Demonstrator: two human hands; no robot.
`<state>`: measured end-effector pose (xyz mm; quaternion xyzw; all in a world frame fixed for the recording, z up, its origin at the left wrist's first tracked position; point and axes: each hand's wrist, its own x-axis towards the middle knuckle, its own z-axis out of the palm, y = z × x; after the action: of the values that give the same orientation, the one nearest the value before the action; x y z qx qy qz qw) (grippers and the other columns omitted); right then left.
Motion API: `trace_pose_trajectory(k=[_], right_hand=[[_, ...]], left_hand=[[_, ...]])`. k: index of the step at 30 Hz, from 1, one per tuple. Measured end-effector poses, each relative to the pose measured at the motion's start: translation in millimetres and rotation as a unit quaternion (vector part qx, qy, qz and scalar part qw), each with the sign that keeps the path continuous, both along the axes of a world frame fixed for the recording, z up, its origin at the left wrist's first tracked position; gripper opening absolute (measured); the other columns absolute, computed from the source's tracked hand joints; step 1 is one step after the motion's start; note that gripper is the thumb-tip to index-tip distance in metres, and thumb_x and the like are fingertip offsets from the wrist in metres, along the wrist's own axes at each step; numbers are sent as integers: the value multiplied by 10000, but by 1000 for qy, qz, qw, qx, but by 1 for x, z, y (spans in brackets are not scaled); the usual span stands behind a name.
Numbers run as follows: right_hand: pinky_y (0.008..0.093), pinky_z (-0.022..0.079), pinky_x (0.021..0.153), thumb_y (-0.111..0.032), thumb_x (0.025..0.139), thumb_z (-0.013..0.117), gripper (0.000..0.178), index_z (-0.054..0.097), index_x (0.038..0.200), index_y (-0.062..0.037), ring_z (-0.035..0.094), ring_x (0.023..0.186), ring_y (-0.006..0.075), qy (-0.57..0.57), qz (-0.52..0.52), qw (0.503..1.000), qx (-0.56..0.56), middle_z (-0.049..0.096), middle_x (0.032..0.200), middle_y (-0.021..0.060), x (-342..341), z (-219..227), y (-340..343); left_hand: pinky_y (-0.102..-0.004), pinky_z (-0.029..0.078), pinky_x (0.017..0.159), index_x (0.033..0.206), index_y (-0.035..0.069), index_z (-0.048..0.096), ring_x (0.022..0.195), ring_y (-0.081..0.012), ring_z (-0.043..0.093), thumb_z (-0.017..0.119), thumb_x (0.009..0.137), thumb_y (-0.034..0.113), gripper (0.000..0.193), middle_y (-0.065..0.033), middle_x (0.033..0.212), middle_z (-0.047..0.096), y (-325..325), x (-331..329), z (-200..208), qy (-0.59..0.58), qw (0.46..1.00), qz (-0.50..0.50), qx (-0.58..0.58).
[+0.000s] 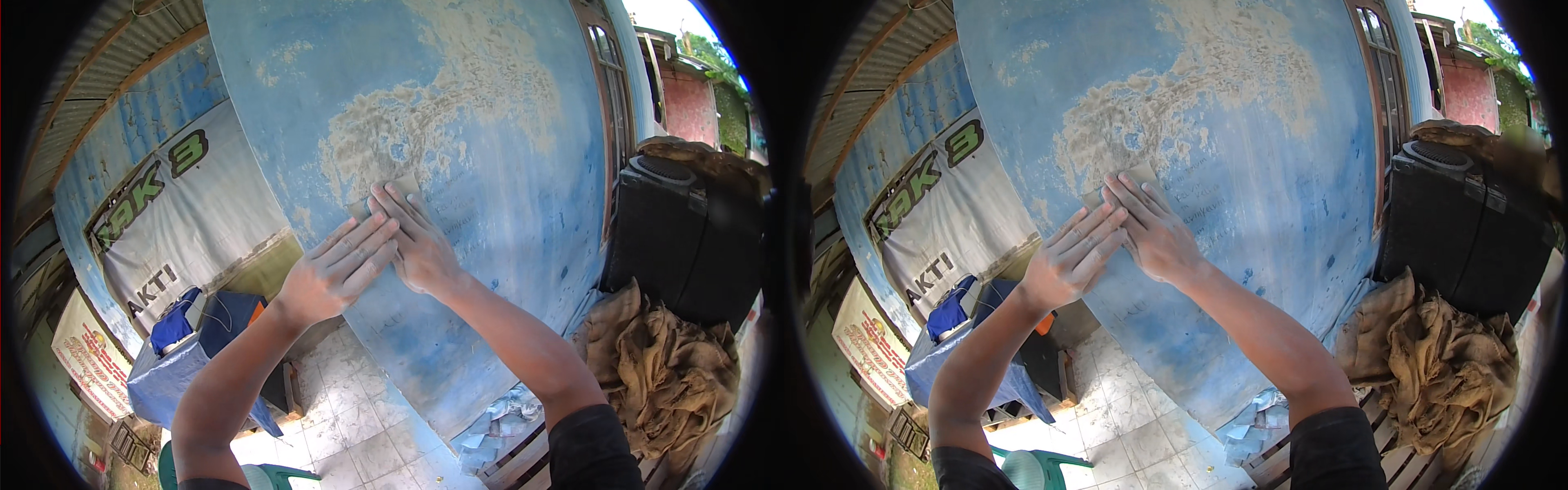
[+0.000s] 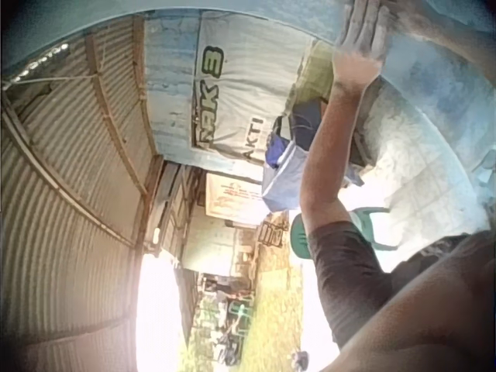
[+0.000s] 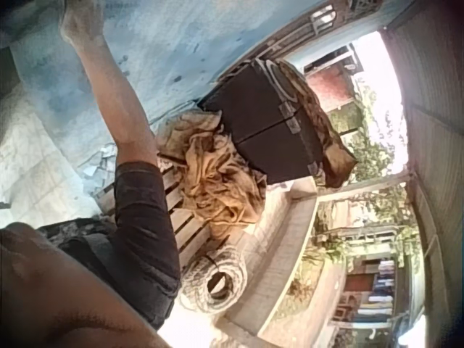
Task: The person sands a blue-painted concrete wall with a piece of sandpaper.
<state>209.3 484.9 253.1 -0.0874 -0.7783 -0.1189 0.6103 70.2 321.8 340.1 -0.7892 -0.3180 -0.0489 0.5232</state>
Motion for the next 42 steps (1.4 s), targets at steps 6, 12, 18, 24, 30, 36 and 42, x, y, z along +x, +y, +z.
trace_pose_trajectory(k=[6,12,18,24,30,36,42], right_hand=[[469,283,1326,-290,1171,415,514,452,1628,-57,336,1607,299,162,-16,977,-136,382,1726,126,44,22,70],[507,290,1319,-279,1159,465,492,497,1604,-70,350,1599,318,86,0,996,-35,396,1714,151,13,-19,26],[513,334,1291,-136,1096,563,480,545,1569,-54,371,1589,353,177,7,968,-180,443,1684,176,59,19,59],[483,351,1281,-146,1140,473,456,527,1581,-42,365,1587,372,148,1,987,-63,438,1685,185,3,2,16],[515,321,1294,-128,1108,519,464,541,1545,28,360,1587,385,229,-9,956,-182,446,1683,176,55,37,73],[481,333,1302,-64,1056,618,509,540,1555,-8,382,1579,351,63,12,998,10,464,1667,178,27,-12,38],[508,329,1304,-88,1040,654,504,580,1537,-48,400,1571,343,148,-11,983,-105,487,1653,160,65,21,84]], left_hand=[[-493,326,1304,1563,59,542,1586,-248,403,702,877,248,729,-90,1674,490,10,12,21,-31,995,89,26],[-467,326,1302,1532,68,590,1576,-235,418,699,888,259,681,-79,1662,508,3,3,19,-31,997,63,-6],[-441,359,1283,1481,72,644,1545,-235,467,696,888,216,612,-73,1608,572,12,7,16,-46,999,-1,-11],[-427,402,1258,1444,71,673,1525,-235,496,704,871,165,581,-67,1579,603,13,-3,13,-74,997,-15,1],[-418,433,1240,1441,81,675,1513,-241,511,713,845,134,600,-69,1601,582,16,10,15,-85,996,-35,-1],[-410,458,1221,1420,88,688,1491,-244,537,714,828,126,594,-63,1594,590,11,0,10,-91,996,-3,9],[-389,487,1198,1305,108,753,1454,-227,578,729,811,132,495,-57,1510,664,13,10,8,-103,995,4,2]])
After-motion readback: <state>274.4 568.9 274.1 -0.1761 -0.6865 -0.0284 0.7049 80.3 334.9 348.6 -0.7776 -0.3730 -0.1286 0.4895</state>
